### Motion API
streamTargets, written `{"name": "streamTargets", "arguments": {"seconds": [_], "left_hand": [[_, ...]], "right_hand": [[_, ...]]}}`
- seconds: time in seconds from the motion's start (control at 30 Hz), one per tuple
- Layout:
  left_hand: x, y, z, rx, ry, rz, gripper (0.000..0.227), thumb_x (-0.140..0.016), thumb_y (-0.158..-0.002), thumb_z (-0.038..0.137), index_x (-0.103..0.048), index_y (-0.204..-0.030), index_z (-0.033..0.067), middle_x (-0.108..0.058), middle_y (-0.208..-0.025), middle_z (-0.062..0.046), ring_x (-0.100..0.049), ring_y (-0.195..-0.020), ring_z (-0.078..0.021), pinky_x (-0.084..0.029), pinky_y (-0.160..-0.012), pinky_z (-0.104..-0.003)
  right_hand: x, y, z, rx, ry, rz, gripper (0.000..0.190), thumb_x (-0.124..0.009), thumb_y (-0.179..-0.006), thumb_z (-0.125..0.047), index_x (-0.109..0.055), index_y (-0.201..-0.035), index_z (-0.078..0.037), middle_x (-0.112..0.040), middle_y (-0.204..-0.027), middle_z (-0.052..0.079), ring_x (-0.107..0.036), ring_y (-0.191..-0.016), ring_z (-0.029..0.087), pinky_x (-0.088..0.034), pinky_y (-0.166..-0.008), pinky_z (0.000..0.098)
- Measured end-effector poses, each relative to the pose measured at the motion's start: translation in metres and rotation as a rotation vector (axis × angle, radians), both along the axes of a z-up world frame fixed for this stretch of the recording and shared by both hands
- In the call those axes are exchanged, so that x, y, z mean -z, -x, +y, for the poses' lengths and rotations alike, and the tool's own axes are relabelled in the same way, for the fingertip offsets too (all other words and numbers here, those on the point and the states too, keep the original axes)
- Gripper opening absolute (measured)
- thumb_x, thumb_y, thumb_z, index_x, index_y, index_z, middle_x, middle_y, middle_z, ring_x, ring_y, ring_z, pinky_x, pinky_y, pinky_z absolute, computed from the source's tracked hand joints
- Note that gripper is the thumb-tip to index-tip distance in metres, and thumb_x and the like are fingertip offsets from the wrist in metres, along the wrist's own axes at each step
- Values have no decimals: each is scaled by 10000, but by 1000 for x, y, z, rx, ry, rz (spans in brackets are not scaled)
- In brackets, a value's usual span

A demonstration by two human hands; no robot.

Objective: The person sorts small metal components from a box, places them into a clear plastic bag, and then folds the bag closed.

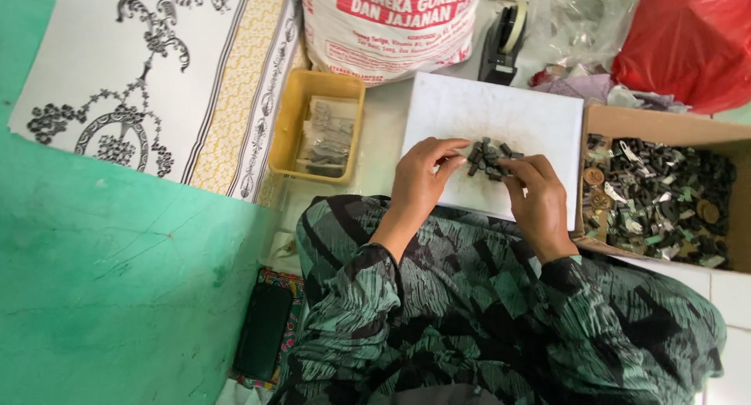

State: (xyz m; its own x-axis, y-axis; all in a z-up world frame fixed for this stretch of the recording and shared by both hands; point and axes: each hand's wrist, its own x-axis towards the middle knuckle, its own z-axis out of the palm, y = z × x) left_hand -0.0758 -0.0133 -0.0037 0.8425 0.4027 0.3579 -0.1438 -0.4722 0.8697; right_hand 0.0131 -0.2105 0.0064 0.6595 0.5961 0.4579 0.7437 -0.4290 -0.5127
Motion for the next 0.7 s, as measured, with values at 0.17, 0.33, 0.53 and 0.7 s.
{"name": "streamTargets", "arguments": {"seconds": [0.17,0.33,0.53,0.7], "left_hand": [[-55,39,61,-383,239,-232,246,-575,-1097,317,-644,-1306,207,-612,-1258,-46,-562,-1137,-224,-501,-964,-389],[-26,59,100,-724,749,-425,343,-486,-1122,346,-550,-1418,185,-382,-1578,-60,-415,-1396,-266,-393,-1094,-460],[-18,51,116,-728,1288,-488,518,-384,-1087,479,-479,-1518,208,-479,-1502,-83,-473,-1271,-221,-374,-936,-337],[-15,51,121,-67,1589,-854,801,-239,-1007,792,-452,-1571,264,-386,-1651,-105,-393,-1480,-305,-395,-1120,-365]], "right_hand": [[0,-12,23,3,122,-204,113,-851,-940,-189,-807,-1044,-190,-692,-950,-18,-640,-972,217,-486,-844,363],[-8,-3,97,-112,138,-278,227,-869,-869,-206,-790,-1082,-213,-662,-1094,-8,-576,-1090,233,-418,-881,390],[49,14,200,-336,549,-184,477,-842,-834,-302,-693,-1245,-109,-648,-1230,139,-539,-1252,351,-439,-1048,575],[107,12,243,-308,1085,-279,759,-829,-693,-684,-704,-1153,-94,-698,-1104,148,-631,-1066,351,-439,-947,559]]}}
